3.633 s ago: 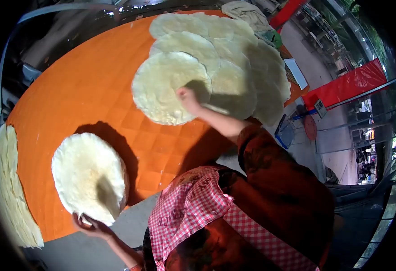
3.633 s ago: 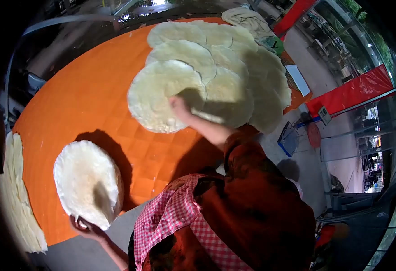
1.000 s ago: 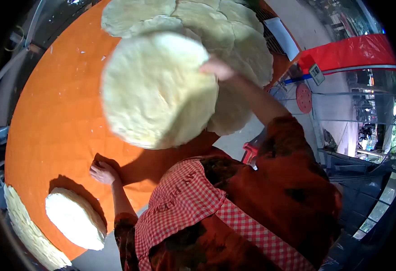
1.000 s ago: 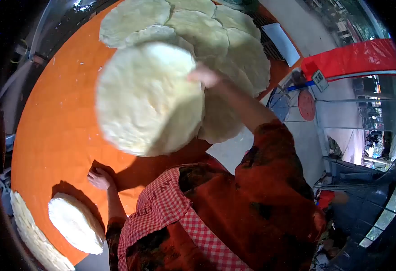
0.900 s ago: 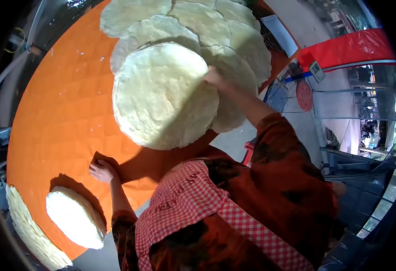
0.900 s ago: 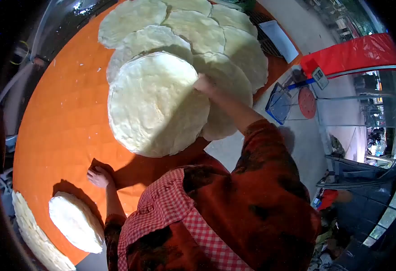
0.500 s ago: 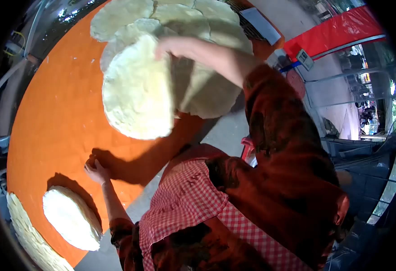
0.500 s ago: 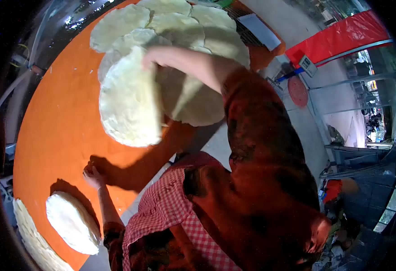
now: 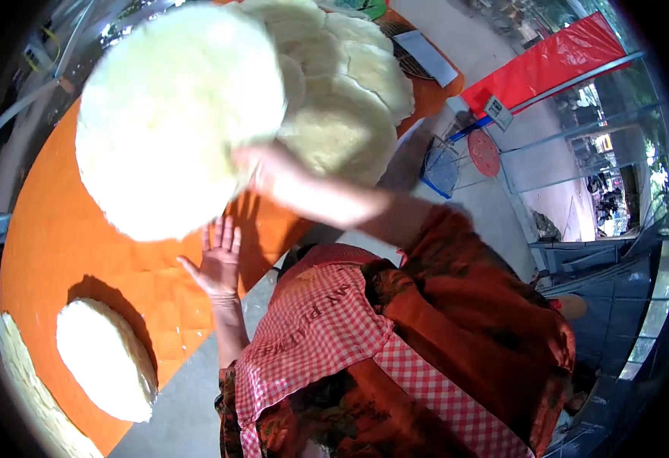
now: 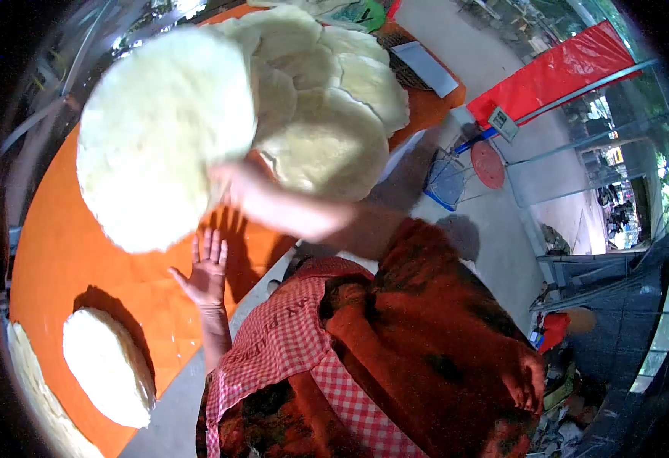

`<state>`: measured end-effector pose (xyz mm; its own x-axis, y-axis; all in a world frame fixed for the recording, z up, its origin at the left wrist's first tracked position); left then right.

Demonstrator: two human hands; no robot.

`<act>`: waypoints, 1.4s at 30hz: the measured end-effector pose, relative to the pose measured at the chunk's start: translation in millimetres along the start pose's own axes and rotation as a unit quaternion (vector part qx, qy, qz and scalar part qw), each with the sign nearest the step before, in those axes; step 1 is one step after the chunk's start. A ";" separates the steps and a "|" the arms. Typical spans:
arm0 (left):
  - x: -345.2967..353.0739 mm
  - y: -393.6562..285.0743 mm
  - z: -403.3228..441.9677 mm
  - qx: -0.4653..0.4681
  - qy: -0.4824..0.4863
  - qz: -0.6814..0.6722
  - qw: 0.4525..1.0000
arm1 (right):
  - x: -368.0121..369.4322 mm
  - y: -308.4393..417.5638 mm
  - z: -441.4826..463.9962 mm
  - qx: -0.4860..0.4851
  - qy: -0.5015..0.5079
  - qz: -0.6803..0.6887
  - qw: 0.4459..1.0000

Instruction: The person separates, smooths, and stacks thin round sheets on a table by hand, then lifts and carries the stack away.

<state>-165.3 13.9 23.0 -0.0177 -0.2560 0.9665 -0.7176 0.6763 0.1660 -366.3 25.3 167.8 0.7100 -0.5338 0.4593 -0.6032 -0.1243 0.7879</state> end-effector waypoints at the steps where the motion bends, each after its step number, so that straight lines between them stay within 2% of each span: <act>1: -4.6 -4.3 2.9 0.016 0.004 0.017 1.000 | -13.7 -54.2 3.2 0.046 0.041 0.008 0.998; 2: -11.3 -10.3 3.5 0.032 0.005 0.034 0.999 | -23.2 -94.7 -3.7 0.101 0.124 0.007 0.987; 3: -31.9 -23.5 5.2 0.036 0.012 0.057 0.998 | -42.2 -117.5 -7.9 0.160 0.233 -0.075 0.956; 4: -43.5 -33.5 2.1 0.093 -0.056 0.065 0.992 | -52.7 -130.8 -13.3 0.215 0.339 -0.153 0.903; 6: -60.0 -38.4 -4.3 0.115 -0.060 0.048 0.990 | -84.3 -112.9 -34.8 0.181 0.129 -0.295 0.929; 7: -43.6 -31.9 -8.1 0.091 -0.108 0.013 0.990 | -112.8 -100.1 -28.8 0.087 0.076 -0.314 0.942; 8: -43.4 -31.2 -2.1 0.087 -0.107 0.088 0.987 | -158.6 -92.9 -12.6 -0.005 0.020 -0.330 0.944; 9: -46.4 -32.7 1.0 0.084 -0.108 0.161 0.977 | -227.0 -99.6 14.2 -0.253 -0.010 -0.396 0.883; 10: -49.1 -33.4 2.7 0.083 -0.111 0.233 0.963 | -284.2 -83.3 23.8 -0.344 -0.181 -0.461 0.797; 11: -52.2 -35.2 5.6 0.111 -0.193 0.225 0.949 | -345.9 -73.1 34.8 -0.394 -0.375 -0.572 0.614; 12: -53.2 -35.9 9.9 0.106 -0.195 0.255 0.941 | -332.3 -16.6 0.2 -0.343 -0.433 -0.643 0.530; 14: -66.5 -38.6 11.8 0.098 -0.201 0.314 0.923 | -418.6 2.7 19.0 -0.216 -0.562 -0.621 0.501; 15: -83.6 -50.7 15.4 0.107 -0.251 0.364 0.891 | -437.6 10.8 25.1 -0.138 -0.530 -0.571 0.612; 17: -94.8 -69.8 12.8 0.150 -0.270 0.363 0.879 | -463.6 17.9 37.9 0.032 -0.427 -0.438 0.790; 20: -72.6 -119.7 0.9 0.201 -0.326 0.399 0.833 | -480.1 16.9 48.4 0.110 -0.303 -0.291 0.901; 21: -60.2 -134.4 -3.3 0.226 -0.298 0.411 0.831 | -439.0 47.1 25.6 0.063 -0.226 -0.162 0.958; 22: -90.2 -192.0 -14.2 0.196 -0.253 0.459 0.829 | -412.5 75.2 8.4 0.013 -0.206 -0.173 0.963; 23: -115.9 -228.7 -20.3 0.166 -0.252 0.450 0.840 | -388.1 98.8 -6.7 -0.033 -0.178 -0.183 0.966; 24: -126.8 -249.9 -39.7 0.145 -0.254 0.441 0.849 | -361.4 121.2 -11.2 -0.050 -0.106 -0.233 0.965; 25: -99.9 -227.9 -55.7 0.138 -0.275 0.449 0.839 | -334.3 143.9 -16.8 -0.073 -0.035 -0.278 0.957; 26: -62.0 -187.9 -55.7 0.129 -0.295 0.459 0.828 | -305.5 158.0 -10.4 -0.013 -0.035 -0.273 0.961; 27: -65.4 -182.6 -59.7 0.167 -0.314 0.450 0.819 | -249.3 163.9 -16.8 -0.077 -0.061 -0.198 0.975; 28: -72.8 -180.5 -59.7 0.201 -0.327 0.440 0.812 | -235.1 171.4 -11.2 -0.073 -0.010 -0.269 0.960; 30: -61.6 -156.3 -55.0 0.241 -0.355 0.427 0.796 | -163.1 181.4 -8.8 -0.014 0.053 -0.308 0.950; 32: -56.5 -148.4 -57.1 0.313 -0.350 0.465 0.751 | -96.7 183.1 0.6 -0.058 0.048 -0.346 0.935; 33: -62.2 -150.5 -59.3 0.416 -0.347 0.532 0.651 | -73.4 188.9 6.7 -0.108 0.081 -0.314 0.940; 34: -18.7 -120.0 -67.5 0.487 -0.353 0.632 0.489 | -48.1 195.9 13.6 -0.156 0.116 -0.281 0.940; 36: 2.7 -107.7 -87.4 0.548 -0.268 0.658 0.441 | -5.3 212.8 14.6 -0.182 0.152 -0.216 0.947; 37: 7.2 -98.5 -92.4 0.519 -0.245 0.609 0.548 | 9.9 210.9 9.4 -0.199 0.167 -0.186 0.948; 38: 20.3 -84.4 -95.1 0.445 -0.195 0.547 0.682 | 23.4 207.8 2.1 -0.213 0.182 -0.157 0.947; 39: 17.1 -80.2 -95.7 0.345 -0.171 0.484 0.786 | 27.5 190.4 0.0 -0.207 0.230 -0.096 0.946; 40: 19.0 -73.0 -92.1 0.278 -0.157 0.409 0.855 | 38.9 163.6 -12.1 -0.224 0.124 -0.115 0.960; 41: 17.1 -70.4 -85.7 0.207 -0.084 0.325 0.919 | 35.9 124.1 -14.2 -0.201 0.216 0.004 0.955; 42: 20.4 -66.3 -79.6 0.162 -0.053 0.300 0.939 | 66.7 88.4 -37.7 -0.163 0.052 -0.034 0.985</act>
Point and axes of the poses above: each hand's wrist, its own z-axis towards the middle knuckle, its own x-axis out of the palm, y = z × x, the point moved 2 cm from there along z, towards the middle knuckle, and after that the axes turned 8 degrees about -z, right-handed, at the moved point
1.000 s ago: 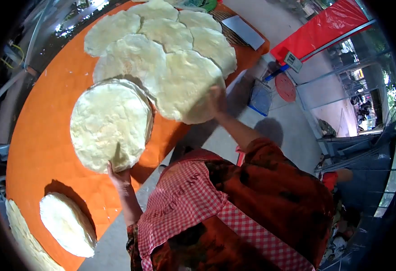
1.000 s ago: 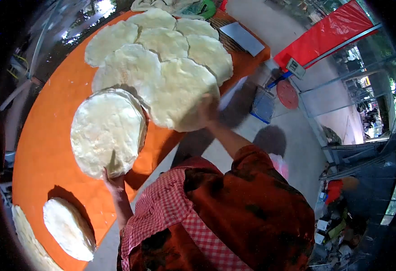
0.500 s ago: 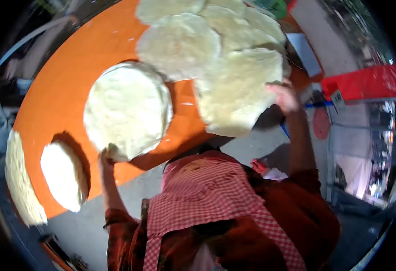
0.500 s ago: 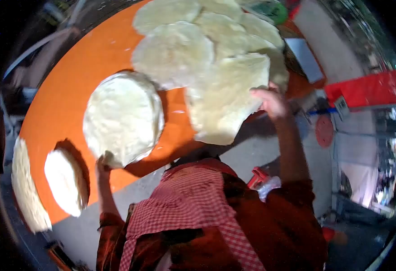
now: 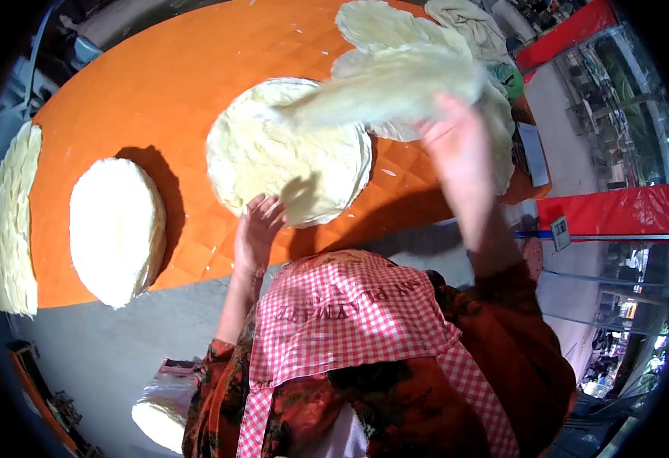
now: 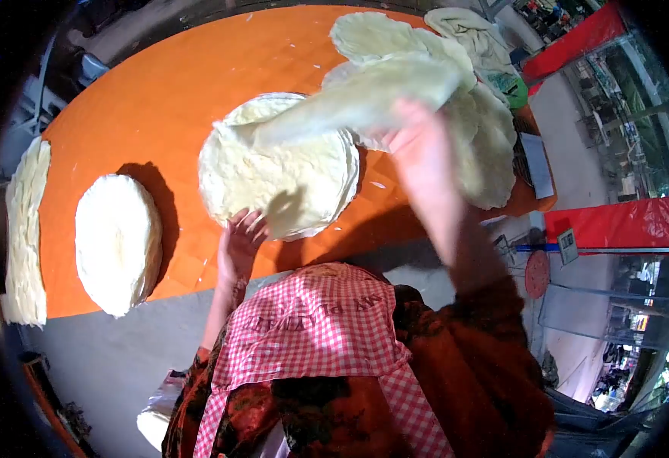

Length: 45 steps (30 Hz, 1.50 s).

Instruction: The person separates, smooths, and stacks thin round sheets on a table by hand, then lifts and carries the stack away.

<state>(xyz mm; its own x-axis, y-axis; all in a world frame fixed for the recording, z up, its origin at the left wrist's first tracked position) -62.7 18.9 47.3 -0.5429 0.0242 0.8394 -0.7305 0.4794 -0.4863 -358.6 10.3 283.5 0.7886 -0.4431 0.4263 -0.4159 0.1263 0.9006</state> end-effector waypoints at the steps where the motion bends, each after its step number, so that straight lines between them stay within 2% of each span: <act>1: 11.2 -1.2 3.7 -0.014 0.002 -0.048 0.999 | -7.3 -47.4 -8.6 0.083 0.025 0.038 0.996; 2: 20.1 -3.8 8.7 -0.027 0.005 -0.096 0.995 | -22.5 -105.6 -17.6 0.136 0.034 0.077 0.987; 3: 18.2 -3.0 15.8 -0.026 0.009 -0.138 0.990 | -0.9 -136.6 -44.3 0.175 0.055 0.043 0.982; 4: 12.1 -0.7 21.4 -0.026 0.011 -0.179 0.984 | -9.0 -177.8 -57.4 0.298 0.161 0.008 0.941; 5: -1.0 1.9 27.7 -0.048 0.001 -0.206 0.977 | -9.5 -201.6 -68.2 0.403 0.205 -0.107 0.886; 6: -24.1 6.1 34.8 -0.081 -0.008 -0.201 0.976 | -11.9 -219.8 -76.4 0.495 0.243 -0.217 0.805; 7: -28.6 4.5 33.7 -0.078 -0.009 -0.201 0.976 | -16.4 -234.7 -70.5 0.372 0.333 -0.356 0.790; 8: -32.3 3.1 33.8 -0.072 -0.010 -0.203 0.976 | -19.9 -246.7 -63.3 0.232 0.412 -0.480 0.739; 9: -34.4 1.3 33.0 -0.074 -0.023 -0.192 0.978 | -1.0 -227.3 -63.4 0.172 0.348 -0.480 0.787; 10: -35.7 -0.5 31.1 -0.078 -0.036 -0.179 0.980 | 10.1 -221.4 -55.4 0.046 0.348 -0.482 0.803; 12: -43.2 2.4 30.4 -0.083 -0.063 -0.134 0.985 | 37.2 -206.7 -42.9 -0.135 0.333 -0.542 0.760; 14: -63.0 14.2 36.9 -0.076 -0.089 -0.070 0.991 | 51.4 -239.0 -36.1 -0.212 0.349 -0.580 0.705; 15: -66.8 18.8 40.1 -0.044 -0.111 -0.046 0.992 | 53.8 -258.8 -38.4 -0.203 0.352 -0.648 0.644; 16: -71.5 23.5 43.3 -0.012 -0.133 -0.023 0.991 | 59.3 -269.0 -41.8 -0.237 0.338 -0.670 0.617; 17: -84.3 27.6 46.3 -0.054 -0.175 -0.080 0.980 | 63.3 -278.6 -37.7 -0.209 0.337 -0.664 0.633; 20: -64.4 21.5 43.2 -0.024 -0.121 -0.022 0.992 | 73.5 -281.4 -15.8 -0.104 0.321 -0.641 0.689; 21: -60.6 21.7 41.2 -0.015 -0.122 -0.029 0.992 | 75.2 -279.7 -9.7 -0.141 0.333 -0.670 0.648; 24: -48.8 18.3 40.0 -0.039 -0.158 0.045 0.986 | 102.2 -255.4 -26.7 -0.069 0.386 -0.673 0.627; 25: -30.7 14.5 36.4 0.001 -0.179 0.024 0.984 | 103.7 -265.1 -31.9 -0.110 0.367 -0.711 0.590; 26: -40.7 22.4 43.9 0.007 -0.170 0.008 0.985 | 107.2 -263.1 -34.5 -0.131 0.368 -0.726 0.566; 28: -23.8 17.6 39.6 0.016 -0.175 0.019 0.984 | 108.9 -264.9 -27.7 -0.112 0.344 -0.732 0.577; 30: -37.5 21.3 42.3 -0.025 -0.209 0.029 0.977 | 108.7 -262.8 -9.4 0.006 0.340 -0.736 0.586; 31: -44.1 22.0 42.6 -0.048 -0.227 0.034 0.972 | 99.4 -271.9 3.0 0.007 0.318 -0.721 0.615; 32: -44.7 17.5 43.3 -0.035 -0.233 0.018 0.972 | 79.1 -292.3 26.3 0.066 0.290 -0.640 0.709; 33: -43.7 11.6 45.6 -0.023 -0.239 0.001 0.971 | 93.6 -261.6 35.2 0.095 0.281 -0.721 0.626; 34: -44.1 6.1 49.0 -0.010 -0.244 -0.015 0.970 | 121.6 -189.3 26.8 0.087 0.293 -0.656 0.690; 35: -56.2 11.4 56.6 -0.006 -0.240 -0.027 0.970 | 93.5 -210.5 96.4 0.007 0.354 -0.703 0.617; 36: -59.1 15.3 53.5 -0.015 -0.256 -0.014 0.966 | 83.0 -206.6 150.2 -0.132 0.328 -0.557 0.752; 37: -60.9 16.5 51.9 -0.023 -0.271 0.001 0.962 | 104.2 -146.4 162.3 -0.003 0.232 -0.526 0.818; 38: -61.0 14.7 52.7 -0.029 -0.285 0.016 0.958 | 122.9 -89.6 172.3 -0.136 0.200 -0.697 0.675; 39: -59.6 13.9 52.0 -0.035 -0.308 0.036 0.950 | 128.6 -58.3 201.0 -0.214 0.197 -0.732 0.616; 40: -60.0 14.3 51.3 -0.031 -0.291 0.045 0.955 | 121.0 -43.7 252.9 -0.227 0.220 -0.697 0.643; 41: -63.0 16.6 51.1 -0.027 -0.273 0.054 0.960 | 129.3 -27.3 248.2 -0.254 0.237 -0.639 0.686; 42: -64.7 19.1 50.7 -0.025 -0.255 0.062 0.965 | 149.8 -6.9 211.2 -0.333 0.213 -0.677 0.621; 45: -56.0 16.7 47.3 -0.002 -0.263 -0.036 0.964 | 143.8 -38.2 168.0 -0.327 0.235 -0.699 0.591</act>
Point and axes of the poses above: each hand's wrist, its own z-axis towards the middle knuckle, its own x-axis out of the palm, y = z × x, the point moved 2 cm from there along z, towards the middle knuckle, and after that the axes turned 8 degrees about -z, right-handed, at the moved point
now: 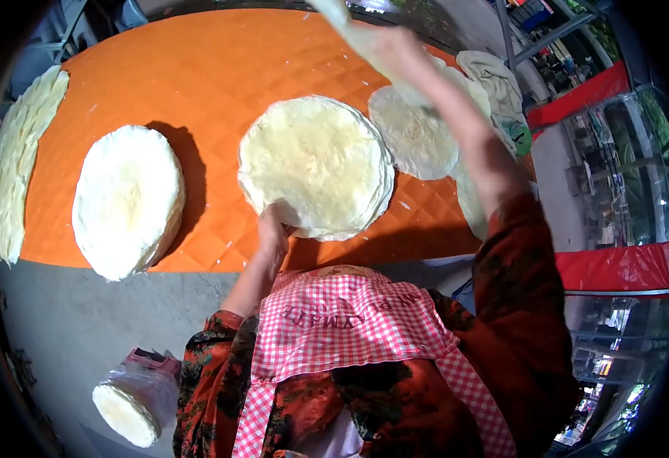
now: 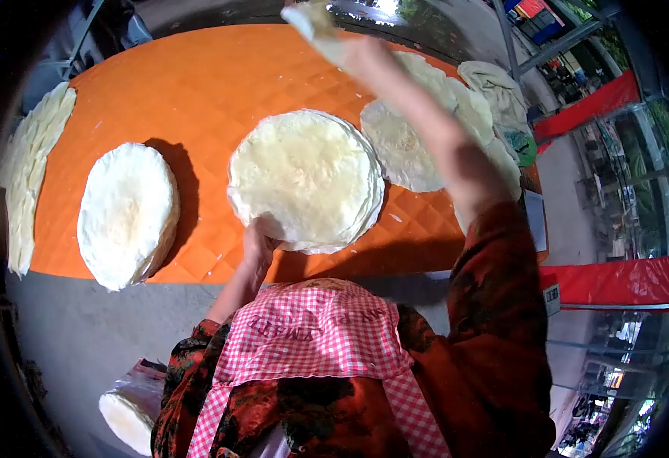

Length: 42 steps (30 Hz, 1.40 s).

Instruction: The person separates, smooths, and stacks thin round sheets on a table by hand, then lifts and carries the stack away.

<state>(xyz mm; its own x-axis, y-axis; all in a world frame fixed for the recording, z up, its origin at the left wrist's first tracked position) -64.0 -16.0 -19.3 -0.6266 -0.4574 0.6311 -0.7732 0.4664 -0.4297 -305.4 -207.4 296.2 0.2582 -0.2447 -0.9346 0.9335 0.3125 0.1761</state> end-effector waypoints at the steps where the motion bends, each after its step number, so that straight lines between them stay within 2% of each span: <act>1: 4.2 -4.0 -5.3 0.005 -0.009 0.019 1.000 | 16.8 22.8 -27.0 -0.003 -0.011 -0.009 1.000; 2: 8.4 -9.3 -13.1 0.010 -0.020 0.037 0.999 | 31.8 47.6 -52.1 0.013 0.037 0.044 0.998; 3: 9.9 -12.3 -17.7 0.016 -0.031 0.056 0.998 | 88.1 38.9 -77.8 0.034 0.065 0.138 0.988; 4: 9.9 -12.7 -18.4 0.021 -0.026 0.060 0.998 | 101.4 66.7 -108.3 0.091 0.074 0.139 0.983; 5: 10.3 -13.0 -17.9 0.026 -0.020 0.063 0.997 | 151.4 61.3 -132.0 0.144 0.142 0.138 0.970; 7: 11.5 -11.7 -21.6 0.026 -0.003 0.071 0.997 | 196.7 78.9 -172.4 0.200 0.245 0.199 0.928; 8: 12.8 -12.2 -24.6 0.023 0.010 0.075 0.997 | 209.2 82.9 -184.1 0.118 0.185 0.135 0.966; 10: 15.6 -12.9 -28.5 0.025 0.027 0.077 0.996 | 213.7 96.5 -191.2 -0.052 0.056 0.001 0.997; 13: 13.3 -8.8 -31.2 0.021 0.022 0.080 0.996 | 189.9 107.3 -179.5 -0.047 0.045 -0.019 0.998; 17: 22.5 -0.7 -28.8 0.037 0.071 0.085 0.993 | 213.6 118.8 -198.9 -0.075 0.060 0.010 0.995; 18: 23.4 -0.1 -25.6 0.043 0.071 0.077 0.994 | 220.2 119.6 -202.5 -0.037 0.142 0.017 0.989; 21: 13.5 -0.5 -23.8 0.010 0.060 0.062 0.996 | 223.1 114.8 -212.4 -0.041 0.165 0.082 0.982; 24: 7.0 0.3 -17.4 -0.047 0.066 0.050 0.995 | 215.0 107.3 -217.4 -0.045 0.167 0.026 0.985; 25: 15.4 0.6 -23.5 -0.034 0.105 0.061 0.992 | 203.0 110.5 -216.8 -0.045 0.171 0.007 0.984; 26: 23.5 0.8 -30.6 -0.020 0.142 0.072 0.987 | 194.9 105.8 -203.9 0.020 0.234 0.108 0.966; 27: 33.0 -4.7 -38.2 -0.005 0.178 0.084 0.980 | 191.0 97.9 -187.7 0.066 0.294 0.111 0.947; 28: 41.9 -14.4 -44.0 -0.002 0.272 0.128 0.954 | 165.1 98.9 -160.8 0.116 0.409 0.068 0.902; 29: 45.6 -16.3 -47.2 0.007 0.261 0.124 0.957 | 203.2 66.8 -155.8 0.125 0.417 0.151 0.888; 31: 53.6 -15.3 -50.4 0.029 0.240 0.116 0.963 | 171.1 69.1 -138.1 0.117 0.449 0.214 0.860; 32: 54.4 -14.0 -47.4 0.025 0.221 0.087 0.971 | 152.9 83.2 -139.0 0.103 0.455 0.187 0.864; 33: 54.2 -13.3 -44.3 0.010 0.210 0.055 0.976 | 141.7 94.5 -142.7 0.089 0.461 0.158 0.869; 35: 48.2 -12.6 -35.3 -0.020 0.185 -0.013 0.982 | 165.5 91.0 -166.3 0.019 0.428 0.103 0.898; 36: 39.2 -7.6 -27.3 -0.042 0.170 -0.043 0.984 | 174.5 93.4 -184.3 0.001 0.374 0.071 0.925; 37: 32.5 -9.0 -25.6 -0.059 0.209 -0.053 0.975 | 176.7 98.1 -198.8 -0.020 0.321 0.040 0.946; 38: 25.6 -8.3 -24.7 -0.063 0.204 -0.057 0.975 | 179.1 96.5 -209.9 0.014 0.363 0.041 0.931; 41: 22.2 -11.0 -27.8 -0.063 0.160 -0.078 0.982 | 197.0 88.0 -234.2 -0.004 0.285 -0.017 0.958; 42: 23.9 -10.2 -27.6 -0.061 0.142 -0.089 0.984 | 198.2 80.9 -235.0 0.007 0.226 0.074 0.971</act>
Point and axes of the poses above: each hand's wrist, its own z-axis towards the middle knuckle, its own x-axis out of the palm, y = z × x, the point moved 2 cm from there along z, towards the middle knuckle, and after that the axes turned 8 degrees about -z, right-handed, at the moved point
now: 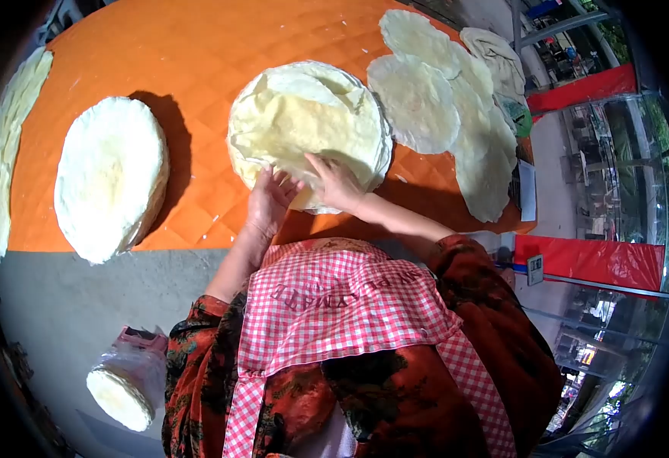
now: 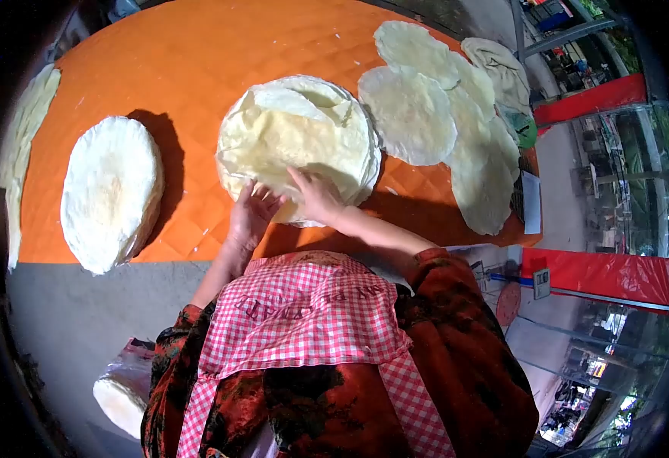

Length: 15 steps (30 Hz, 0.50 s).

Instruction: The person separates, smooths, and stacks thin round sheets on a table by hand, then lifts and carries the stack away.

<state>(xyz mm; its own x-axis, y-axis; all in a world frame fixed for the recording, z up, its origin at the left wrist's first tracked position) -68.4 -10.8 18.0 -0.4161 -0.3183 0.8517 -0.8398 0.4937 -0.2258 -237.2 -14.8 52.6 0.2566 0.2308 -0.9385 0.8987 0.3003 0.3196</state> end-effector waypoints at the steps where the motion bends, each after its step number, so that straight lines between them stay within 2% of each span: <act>1: 7.7 -2.8 -4.4 0.025 0.007 0.022 0.999 | 1.7 -13.0 8.2 0.041 0.021 0.029 0.999; 3: 19.3 -9.0 -14.8 0.072 0.019 0.066 0.995 | -2.2 -48.7 40.6 0.123 0.065 0.089 0.986; 4: 3.0 -11.0 -9.0 0.113 -0.015 0.116 0.987 | -27.3 -58.7 54.7 0.129 -0.006 0.126 0.984; 5: -4.7 -16.3 -13.6 0.138 -0.055 0.133 0.980 | -61.8 -64.7 70.0 0.130 -0.060 0.089 0.986; 6: -20.6 -21.1 -17.8 0.161 -0.093 0.147 0.972 | -108.9 -64.9 87.2 0.121 0.000 0.014 0.993; 7: -31.4 -23.2 -20.8 0.188 -0.127 0.158 0.961 | -144.0 -66.0 92.4 0.079 -0.059 0.082 0.992; 9: -32.7 -19.1 -38.1 0.183 -0.155 0.151 0.959 | -201.8 -37.2 80.2 -0.005 -0.170 -0.027 0.985; 10: -34.0 -18.7 -47.2 0.184 -0.172 0.146 0.957 | -212.7 -15.6 65.5 -0.020 -0.173 -0.075 0.982; 12: -30.7 -6.4 -59.0 0.123 -0.166 0.127 0.970 | -194.0 9.9 38.0 -0.023 -0.151 -0.116 0.981; 14: -29.8 9.2 -61.3 0.075 -0.155 0.095 0.980 | -121.9 7.8 22.1 -0.036 -0.126 -0.116 0.985; 15: -28.8 14.3 -59.8 0.100 -0.155 0.108 0.977 | -77.9 0.6 16.7 -0.061 -0.126 -0.121 0.983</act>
<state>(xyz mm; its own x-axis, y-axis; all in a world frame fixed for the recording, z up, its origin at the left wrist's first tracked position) -47.6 53.9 18.5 -0.6510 -0.4694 0.5965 -0.7589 0.4190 -0.4985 -250.7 -48.1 123.7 0.1342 -0.0941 -0.9865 0.8986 0.4312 0.0811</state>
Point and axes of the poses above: each hand's wrist, its own z-axis towards the middle knuckle, its own x-axis out of the palm, y = z × x, the point moved 2 cm from there along z, towards the middle knuckle, and after that the axes turned 8 degrees about -z, right-handed, at the moved point
